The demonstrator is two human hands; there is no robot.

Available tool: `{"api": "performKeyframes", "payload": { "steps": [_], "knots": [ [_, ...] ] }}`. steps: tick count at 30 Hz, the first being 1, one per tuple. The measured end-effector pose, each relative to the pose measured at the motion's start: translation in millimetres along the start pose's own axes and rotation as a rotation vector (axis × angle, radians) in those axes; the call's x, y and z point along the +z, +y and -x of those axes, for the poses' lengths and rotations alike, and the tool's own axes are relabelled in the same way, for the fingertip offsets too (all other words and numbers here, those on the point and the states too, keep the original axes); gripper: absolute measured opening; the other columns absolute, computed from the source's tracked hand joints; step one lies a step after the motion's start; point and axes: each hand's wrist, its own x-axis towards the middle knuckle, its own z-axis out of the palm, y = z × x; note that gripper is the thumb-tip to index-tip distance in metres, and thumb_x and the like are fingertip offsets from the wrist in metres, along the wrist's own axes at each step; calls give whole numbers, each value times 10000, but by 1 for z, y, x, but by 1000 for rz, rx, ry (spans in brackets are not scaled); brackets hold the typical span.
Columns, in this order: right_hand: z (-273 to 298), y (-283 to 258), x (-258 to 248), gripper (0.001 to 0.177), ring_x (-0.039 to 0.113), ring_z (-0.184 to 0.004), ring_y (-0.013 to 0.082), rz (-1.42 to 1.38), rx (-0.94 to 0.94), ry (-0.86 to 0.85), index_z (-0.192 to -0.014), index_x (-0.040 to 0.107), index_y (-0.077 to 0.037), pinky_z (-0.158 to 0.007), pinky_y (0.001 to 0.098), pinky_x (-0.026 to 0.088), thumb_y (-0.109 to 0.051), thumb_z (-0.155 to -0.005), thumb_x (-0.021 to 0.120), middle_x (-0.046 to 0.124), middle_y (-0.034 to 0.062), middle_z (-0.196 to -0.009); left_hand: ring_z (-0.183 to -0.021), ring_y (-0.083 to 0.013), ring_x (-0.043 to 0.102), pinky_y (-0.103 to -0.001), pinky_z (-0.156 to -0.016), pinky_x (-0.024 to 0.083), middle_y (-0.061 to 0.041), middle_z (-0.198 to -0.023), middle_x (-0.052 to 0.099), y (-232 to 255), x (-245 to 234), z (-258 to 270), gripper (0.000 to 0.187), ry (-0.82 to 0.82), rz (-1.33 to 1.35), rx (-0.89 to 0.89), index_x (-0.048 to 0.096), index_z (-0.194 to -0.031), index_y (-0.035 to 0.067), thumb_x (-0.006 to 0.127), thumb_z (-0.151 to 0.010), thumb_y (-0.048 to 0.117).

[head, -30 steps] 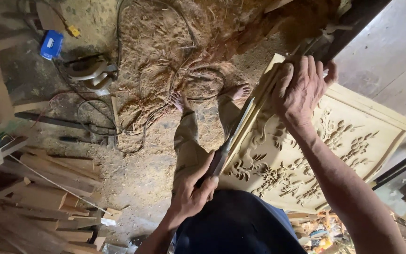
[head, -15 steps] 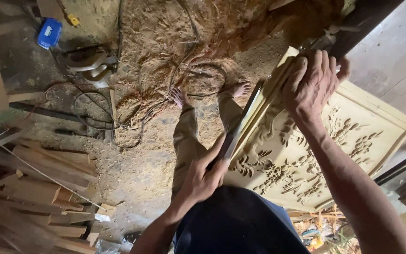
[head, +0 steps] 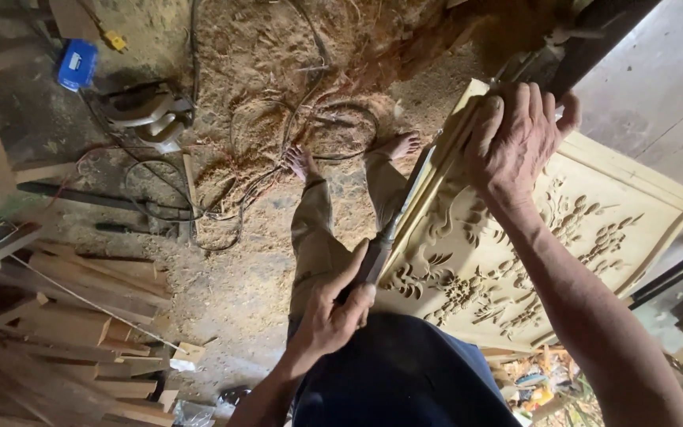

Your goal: Using a hand chisel to trim and smooth the curved edges of a decorative carved wooden panel in a workshop.

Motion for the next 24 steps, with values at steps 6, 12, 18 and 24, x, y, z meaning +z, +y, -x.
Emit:
{"api": "performKeyframes", "payload": {
  "steps": [6, 12, 18, 24],
  "knots": [
    [8, 20, 15, 425, 579, -868, 236, 71, 22, 3, -989, 549, -152, -1135, 492, 272, -400, -1164, 251, 529, 58, -836, -485, -87, 509, -262, -472, 496, -11, -590, 585, 11, -19, 30, 635, -72, 37, -151, 353, -1603, 106, 528, -1048, 362],
    [5, 15, 10, 358, 548, -857, 241, 8, 37, 13, -951, 495, -136, -1139, 494, 257, -347, -1150, 286, 511, 58, -835, -467, -101, 512, -262, -479, 502, -13, -552, 545, 14, -10, 6, 646, -86, 73, -83, 315, -1621, 129, 496, -1068, 409],
    [5, 15, 8, 315, 534, -846, 230, 0, 25, 11, -978, 489, -156, -1121, 475, 273, -311, -1141, 269, 528, 63, -849, -477, -92, 491, -259, -471, 486, -4, -564, 525, 20, -17, 15, 651, -103, 89, -125, 316, -1620, 97, 501, -1062, 377],
    [7, 26, 18, 407, 532, -842, 249, 44, -19, 70, -1052, 586, -111, -1070, 492, 303, -350, -1174, 280, 560, 71, -876, -405, -84, 520, -226, -428, 514, -16, -523, 581, 18, -3, -19, 659, -38, -3, -5, 347, -1604, 118, 439, -1064, 482]
  ]
}}
